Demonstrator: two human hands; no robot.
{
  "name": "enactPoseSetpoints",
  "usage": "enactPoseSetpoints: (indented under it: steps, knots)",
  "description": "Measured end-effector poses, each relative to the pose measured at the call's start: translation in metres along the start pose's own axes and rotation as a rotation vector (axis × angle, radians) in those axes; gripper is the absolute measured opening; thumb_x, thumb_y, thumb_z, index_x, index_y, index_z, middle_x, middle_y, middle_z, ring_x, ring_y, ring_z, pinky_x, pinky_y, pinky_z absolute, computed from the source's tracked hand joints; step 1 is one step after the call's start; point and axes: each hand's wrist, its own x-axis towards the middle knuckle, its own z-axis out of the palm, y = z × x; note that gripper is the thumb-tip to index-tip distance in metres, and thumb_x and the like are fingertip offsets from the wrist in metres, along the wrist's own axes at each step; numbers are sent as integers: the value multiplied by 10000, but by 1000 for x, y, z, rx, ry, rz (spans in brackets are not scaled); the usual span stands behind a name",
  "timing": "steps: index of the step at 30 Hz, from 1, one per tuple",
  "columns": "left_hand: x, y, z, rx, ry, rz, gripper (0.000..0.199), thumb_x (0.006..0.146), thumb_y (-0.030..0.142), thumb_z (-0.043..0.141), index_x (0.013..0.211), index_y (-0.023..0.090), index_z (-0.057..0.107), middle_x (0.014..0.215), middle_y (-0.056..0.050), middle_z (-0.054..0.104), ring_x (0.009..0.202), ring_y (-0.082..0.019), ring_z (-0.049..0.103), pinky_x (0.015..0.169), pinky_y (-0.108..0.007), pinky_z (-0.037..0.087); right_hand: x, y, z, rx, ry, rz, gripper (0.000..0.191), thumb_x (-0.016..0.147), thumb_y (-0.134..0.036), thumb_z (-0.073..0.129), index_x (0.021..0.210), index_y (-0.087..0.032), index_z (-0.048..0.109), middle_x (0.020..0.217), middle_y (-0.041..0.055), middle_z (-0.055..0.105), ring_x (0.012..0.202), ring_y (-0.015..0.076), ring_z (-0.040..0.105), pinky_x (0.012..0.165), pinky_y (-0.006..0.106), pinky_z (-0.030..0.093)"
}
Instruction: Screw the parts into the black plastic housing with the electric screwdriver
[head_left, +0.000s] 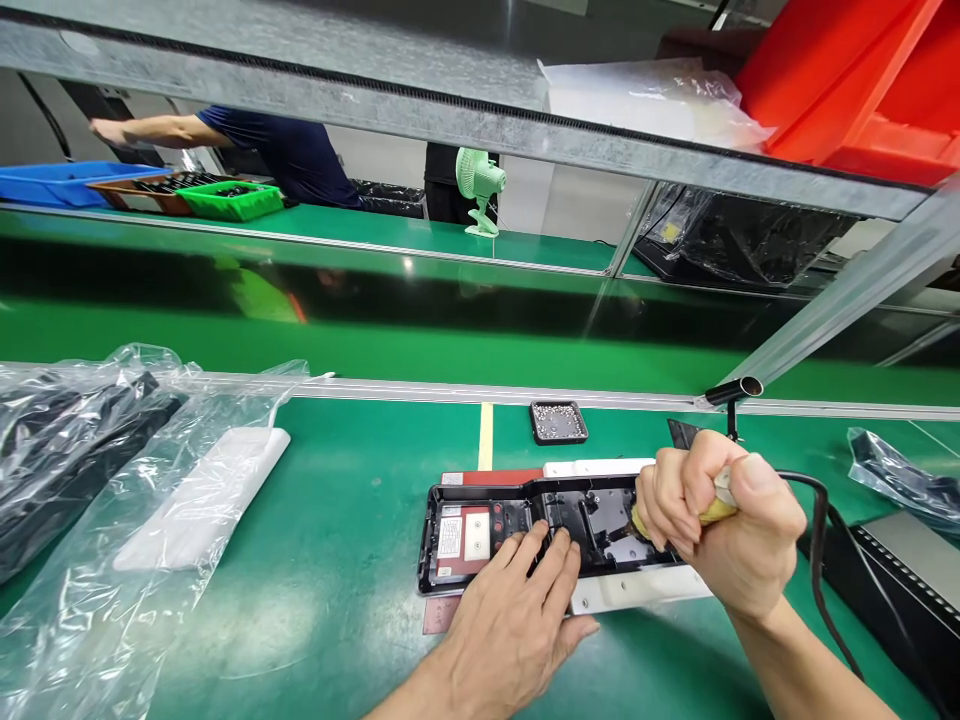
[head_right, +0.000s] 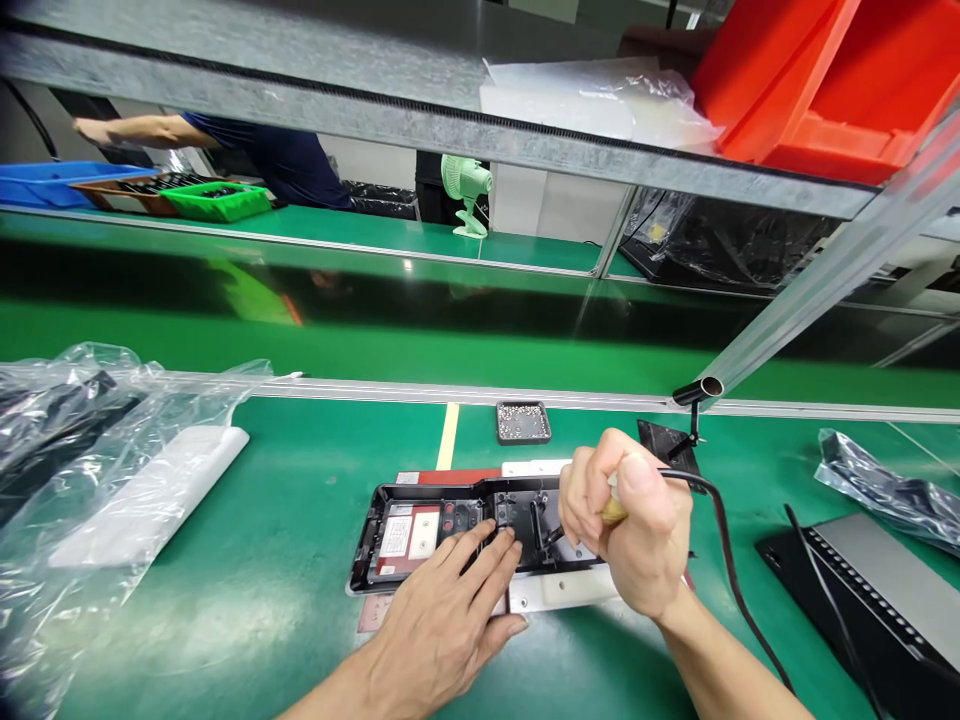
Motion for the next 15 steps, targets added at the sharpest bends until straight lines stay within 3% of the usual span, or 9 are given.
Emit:
enactPoseSetpoints:
  steps: [5, 10, 13, 15]
  knots:
    - [-1, 0, 1, 4, 12, 0, 546, 1126, 484, 304, 1319, 132, 673, 1350, -54, 727, 1213, -289, 665, 954, -406, 510, 2, -4, -16, 14, -244, 47, 402, 1027, -423, 551, 689, -204, 546, 545, -32, 474, 433, 107, 399, 434, 268, 442]
    - [-2, -1, 2, 6, 7, 4, 542, 1124, 486, 315, 1333, 133, 670, 1364, -51, 721, 1231, -291, 652, 968, -409, 496, 1, -7, -26, -79, -334, 13, 280, 988, -295, 671, 753, -206, 548, 599, -24, 520, 506, 119, 483, 504, 290, 485]
    - [-2, -1, 2, 9, -1, 6, 543, 1124, 486, 314, 1331, 134, 672, 1363, -52, 721, 1228, -290, 653, 973, -409, 493, 3, -12, -25, -48, -308, -14, 333, 1012, -332, 635, 721, -205, 534, 574, -33, 494, 472, 113, 464, 468, 284, 484]
    - [-2, -1, 2, 9, -1, 8, 542, 1125, 484, 312, 1332, 134, 672, 1363, -52, 721, 1223, -287, 655, 971, -406, 493, 6, -16, -23, -58, -189, -59, 391, 1035, -376, 595, 691, -202, 530, 539, -41, 467, 435, 105, 434, 428, 269, 469]
